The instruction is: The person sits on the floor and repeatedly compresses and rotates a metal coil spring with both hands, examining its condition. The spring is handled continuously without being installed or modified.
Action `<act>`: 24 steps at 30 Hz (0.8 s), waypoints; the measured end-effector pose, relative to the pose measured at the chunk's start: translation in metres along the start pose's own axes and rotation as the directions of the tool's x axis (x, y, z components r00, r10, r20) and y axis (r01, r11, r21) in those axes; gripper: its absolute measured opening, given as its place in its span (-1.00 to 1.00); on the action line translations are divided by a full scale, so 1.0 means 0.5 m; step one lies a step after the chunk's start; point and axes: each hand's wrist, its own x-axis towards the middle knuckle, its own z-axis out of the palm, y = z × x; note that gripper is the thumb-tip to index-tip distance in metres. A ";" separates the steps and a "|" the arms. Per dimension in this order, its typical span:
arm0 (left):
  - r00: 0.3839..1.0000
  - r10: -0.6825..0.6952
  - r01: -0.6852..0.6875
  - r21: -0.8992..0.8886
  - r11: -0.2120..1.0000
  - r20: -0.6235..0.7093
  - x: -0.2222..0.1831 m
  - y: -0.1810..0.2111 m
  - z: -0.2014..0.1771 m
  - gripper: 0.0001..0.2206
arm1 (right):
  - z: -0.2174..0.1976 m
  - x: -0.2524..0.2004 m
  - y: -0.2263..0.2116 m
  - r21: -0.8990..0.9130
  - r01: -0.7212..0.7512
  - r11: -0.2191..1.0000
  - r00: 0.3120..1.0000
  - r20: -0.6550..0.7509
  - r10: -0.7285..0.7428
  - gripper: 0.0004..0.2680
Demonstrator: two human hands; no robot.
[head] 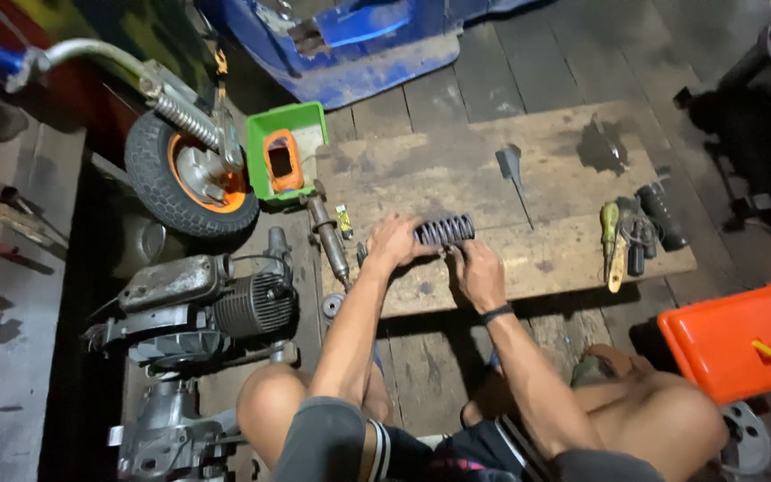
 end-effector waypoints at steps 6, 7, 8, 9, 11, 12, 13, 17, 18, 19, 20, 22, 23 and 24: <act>1.000 0.003 -0.002 0.009 1.000 -0.020 0.025 -0.025 0.033 -0.28 | 0.005 0.005 0.019 0.008 0.008 1.000 1.000 0.008 -0.008 -0.83; 1.000 0.006 -0.005 0.010 1.000 -0.028 0.030 -0.021 0.021 -0.28 | 0.011 0.015 0.019 0.006 0.013 1.000 1.000 0.002 -0.013 -0.83; 1.000 -0.009 0.009 -0.005 1.000 -0.007 0.022 -0.015 0.018 -0.30 | 0.015 0.009 0.015 -0.010 0.013 1.000 1.000 0.019 -0.013 -0.83; 1.000 -0.023 0.023 -0.019 1.000 0.014 0.015 -0.011 0.015 -0.31 | 0.020 0.002 0.012 -0.026 0.014 1.000 0.999 0.036 -0.013 -0.82; 1.000 -0.023 0.023 -0.021 1.000 0.017 0.005 -0.004 -0.004 -0.30 | 0.021 0.005 0.026 -0.037 0.037 0.999 0.999 0.037 -0.035 -0.82; 0.999 -0.023 0.024 -0.026 0.999 0.033 -0.008 0.004 -0.004 -0.29 | 0.017 -0.006 0.035 -0.047 0.050 0.998 0.998 0.047 -0.048 -0.82; 0.999 -0.020 0.020 -0.026 0.999 0.031 0.012 -0.003 -0.002 -0.29 | 0.031 0.007 0.042 -0.050 0.050 0.997 0.998 0.045 -0.047 -0.82; 1.000 -0.011 0.011 -0.005 1.000 0.013 0.016 -0.018 0.029 -0.28 | 0.023 -0.002 0.023 -0.029 0.054 0.998 0.998 0.037 -0.053 -0.82; 1.000 0.001 -0.001 -0.004 1.000 -0.001 0.014 -0.015 0.027 -0.25 | 0.002 0.005 0.012 0.004 0.049 0.999 0.998 0.041 -0.049 -0.82; 1.000 0.002 -0.002 -0.004 1.000 -0.007 0.014 -0.012 0.020 -0.25 | 0.009 0.005 0.015 0.002 0.053 0.999 0.998 0.037 -0.053 -0.82; 1.000 0.001 -0.001 -0.007 1.000 -0.007 0.012 -0.010 0.015 -0.26 | 0.016 0.004 0.018 -0.011 0.035 0.999 0.999 0.034 -0.034 -0.83; 1.000 -0.002 0.002 -0.012 1.000 0.002 -0.003 0.001 0.004 -0.27 | 0.021 -0.010 0.021 -0.023 0.011 1.000 0.999 0.040 -0.010 -0.83; 1.000 -0.005 0.005 -0.025 1.000 -0.002 -0.017 0.010 -0.003 -0.29 | 0.018 -0.021 0.020 -0.039 0.023 0.999 0.999 0.047 -0.021 -0.83; 1.000 -0.003 0.002 -0.030 1.000 -0.029 -0.004 0.016 -0.033 -0.30 | 0.019 0.004 0.023 -0.056 0.049 0.997 0.998 0.035 -0.047 -0.83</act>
